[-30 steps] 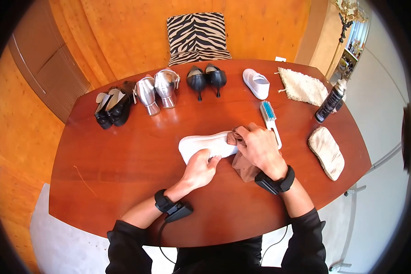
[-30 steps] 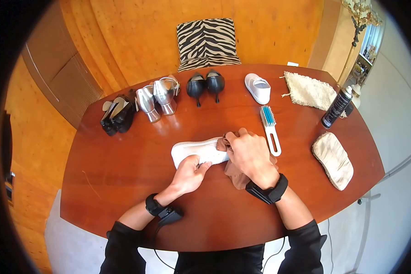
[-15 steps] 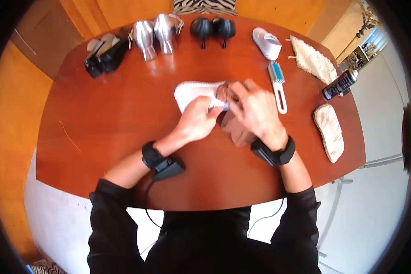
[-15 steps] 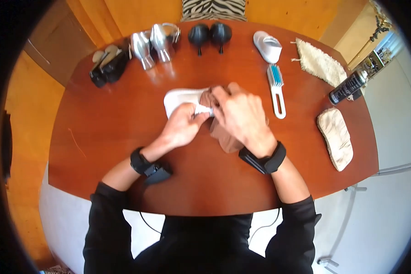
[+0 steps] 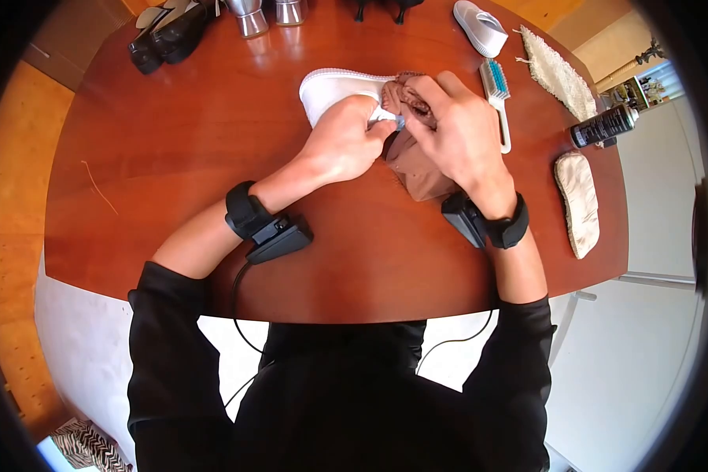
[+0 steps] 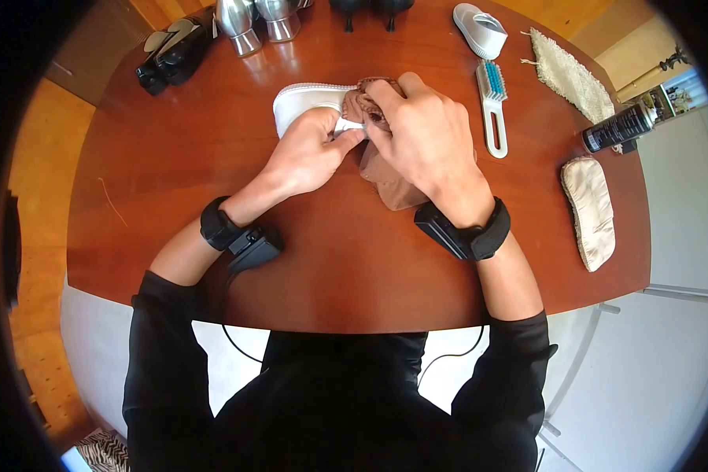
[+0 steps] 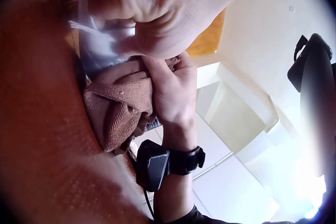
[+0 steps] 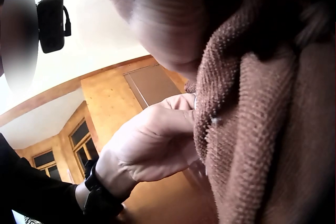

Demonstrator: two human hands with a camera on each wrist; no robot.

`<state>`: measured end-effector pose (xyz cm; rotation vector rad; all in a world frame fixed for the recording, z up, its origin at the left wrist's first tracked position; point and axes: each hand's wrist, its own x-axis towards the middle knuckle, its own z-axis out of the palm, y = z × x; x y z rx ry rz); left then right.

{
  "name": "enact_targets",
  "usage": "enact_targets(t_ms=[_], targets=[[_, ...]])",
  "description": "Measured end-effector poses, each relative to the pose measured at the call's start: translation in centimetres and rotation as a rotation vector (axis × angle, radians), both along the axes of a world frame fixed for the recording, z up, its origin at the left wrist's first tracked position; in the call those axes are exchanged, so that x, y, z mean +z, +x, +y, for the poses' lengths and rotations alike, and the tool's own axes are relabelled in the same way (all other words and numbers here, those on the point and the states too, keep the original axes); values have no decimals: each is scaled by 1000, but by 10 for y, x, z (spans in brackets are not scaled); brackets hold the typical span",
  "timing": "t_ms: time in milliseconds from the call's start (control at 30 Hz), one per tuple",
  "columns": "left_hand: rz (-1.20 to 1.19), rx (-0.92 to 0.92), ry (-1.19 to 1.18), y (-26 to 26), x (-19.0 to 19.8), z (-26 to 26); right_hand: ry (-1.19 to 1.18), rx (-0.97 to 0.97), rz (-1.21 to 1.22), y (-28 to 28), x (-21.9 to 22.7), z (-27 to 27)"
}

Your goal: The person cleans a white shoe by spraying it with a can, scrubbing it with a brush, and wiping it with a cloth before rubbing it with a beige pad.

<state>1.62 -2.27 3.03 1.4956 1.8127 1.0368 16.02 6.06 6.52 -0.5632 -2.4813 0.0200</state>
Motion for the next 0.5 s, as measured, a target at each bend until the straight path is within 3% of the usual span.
enact_targets(t_ms=[300, 433, 500], targets=[[2, 7, 17, 3, 7, -1, 52, -313, -131, 7, 10, 7], [16, -11, 64, 3, 9, -2, -4, -276, -165, 9, 15, 7], [-9, -63, 28, 4, 14, -5, -182, -16, -7, 4, 14, -3]])
